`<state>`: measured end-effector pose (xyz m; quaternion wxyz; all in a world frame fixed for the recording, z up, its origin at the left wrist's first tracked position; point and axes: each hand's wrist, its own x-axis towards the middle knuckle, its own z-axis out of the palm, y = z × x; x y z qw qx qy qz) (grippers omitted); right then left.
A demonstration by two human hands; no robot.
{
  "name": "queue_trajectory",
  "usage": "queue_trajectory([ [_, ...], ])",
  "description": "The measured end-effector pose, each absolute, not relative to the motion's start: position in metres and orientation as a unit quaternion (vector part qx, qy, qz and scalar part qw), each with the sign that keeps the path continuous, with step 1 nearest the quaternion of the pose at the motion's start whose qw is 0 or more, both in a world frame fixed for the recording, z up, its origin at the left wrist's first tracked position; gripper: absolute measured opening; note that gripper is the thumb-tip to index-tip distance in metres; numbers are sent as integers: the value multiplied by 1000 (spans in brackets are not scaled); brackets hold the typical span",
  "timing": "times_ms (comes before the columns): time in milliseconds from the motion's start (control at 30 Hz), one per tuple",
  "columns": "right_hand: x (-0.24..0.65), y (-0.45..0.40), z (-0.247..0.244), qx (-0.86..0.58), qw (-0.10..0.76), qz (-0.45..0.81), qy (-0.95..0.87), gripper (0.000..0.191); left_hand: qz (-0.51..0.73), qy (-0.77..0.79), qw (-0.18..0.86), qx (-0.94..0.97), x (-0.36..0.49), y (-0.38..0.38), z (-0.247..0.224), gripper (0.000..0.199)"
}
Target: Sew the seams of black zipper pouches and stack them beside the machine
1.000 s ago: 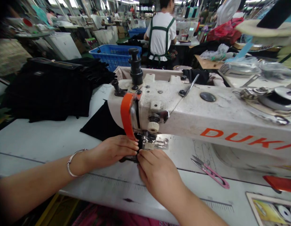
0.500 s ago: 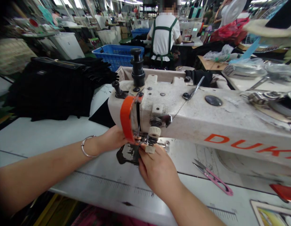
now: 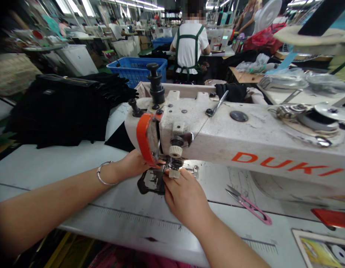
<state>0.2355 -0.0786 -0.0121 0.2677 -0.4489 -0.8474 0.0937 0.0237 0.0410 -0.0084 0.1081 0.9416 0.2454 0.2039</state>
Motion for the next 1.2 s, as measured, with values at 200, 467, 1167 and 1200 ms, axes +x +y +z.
queue_trajectory([
  [200, 235, -78, -10, -447, 273, 93, -847, 26, 180, 250, 98, 946, 26, 35, 3, 21],
  [467, 236, -79, -10, -441, 281, 100, -846, 28, 77, 242, 37, 967, 31, 4, 30, 20],
  [1167, 239, -79, -13, -434, 285, 59, -853, 23, 52, 312, 1, 949, 7, -26, 13, 47],
  [1200, 239, -80, -12, -432, 287, 55, -853, 20, 74, 299, 20, 951, 8, -30, 9, 46],
])
